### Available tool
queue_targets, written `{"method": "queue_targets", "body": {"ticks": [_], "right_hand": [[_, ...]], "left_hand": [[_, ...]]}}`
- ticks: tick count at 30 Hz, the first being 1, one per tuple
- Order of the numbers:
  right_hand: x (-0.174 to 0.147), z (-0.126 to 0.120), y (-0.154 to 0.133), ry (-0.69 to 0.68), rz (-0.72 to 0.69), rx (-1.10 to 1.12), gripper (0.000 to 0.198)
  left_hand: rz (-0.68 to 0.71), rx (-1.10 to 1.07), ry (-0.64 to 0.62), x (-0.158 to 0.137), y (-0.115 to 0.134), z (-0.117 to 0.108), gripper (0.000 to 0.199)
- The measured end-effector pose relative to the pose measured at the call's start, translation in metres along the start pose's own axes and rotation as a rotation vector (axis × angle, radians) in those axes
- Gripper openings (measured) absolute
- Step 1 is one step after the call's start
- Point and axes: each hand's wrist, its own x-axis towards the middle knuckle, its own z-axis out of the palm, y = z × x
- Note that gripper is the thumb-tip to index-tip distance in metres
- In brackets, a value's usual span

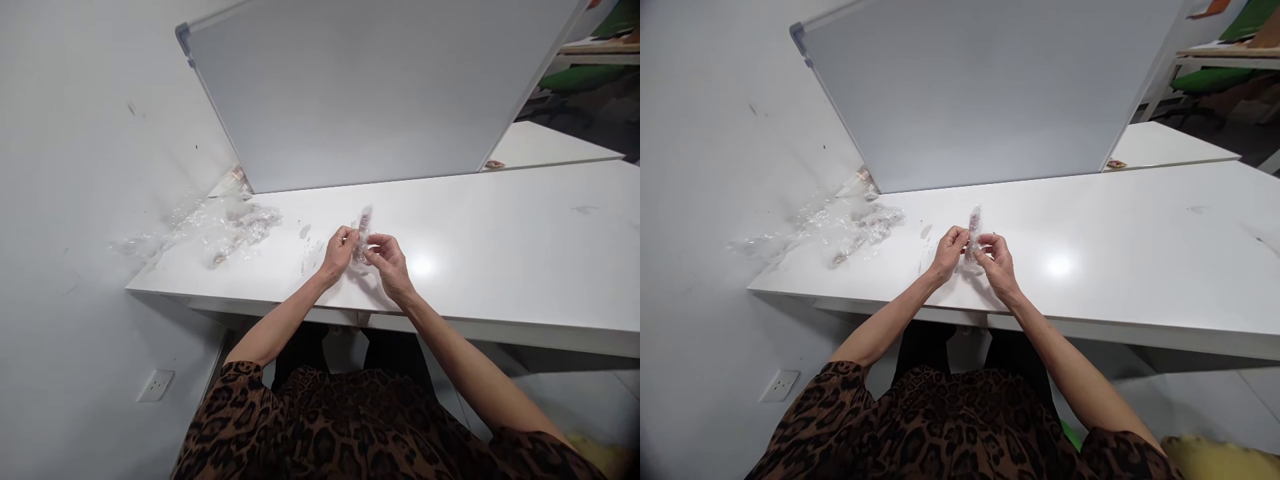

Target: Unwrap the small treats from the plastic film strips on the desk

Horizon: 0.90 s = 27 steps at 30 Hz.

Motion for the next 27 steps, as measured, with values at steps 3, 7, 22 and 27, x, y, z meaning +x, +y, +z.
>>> {"method": "queue_targets", "body": {"ticks": [3, 7, 22, 27], "right_hand": [[0.000, 0.005, -0.003, 0.017, 0.098, 0.081, 0.052], [0.004, 0.011, -0.005, -0.004, 0.192, 0.162, 0.056], [0.016, 0.018, -0.006, -0.111, 0.396, 0.304, 0.061], [0.021, 0.009, 0.001, 0.042, 0.307, 0.376, 0.055]], "left_hand": [[-0.034, 0.015, 0.060, -0.002, 0.005, -0.003, 0.029], [-0.029, 0.007, 0.056, -0.004, 0.026, -0.007, 0.026], [-0.234, -0.484, 0.013, 0.009, 0.071, -0.018, 0.033], [-0.357, -0.615, 0.122, 0.022, 0.077, -0.026, 0.047]]}}
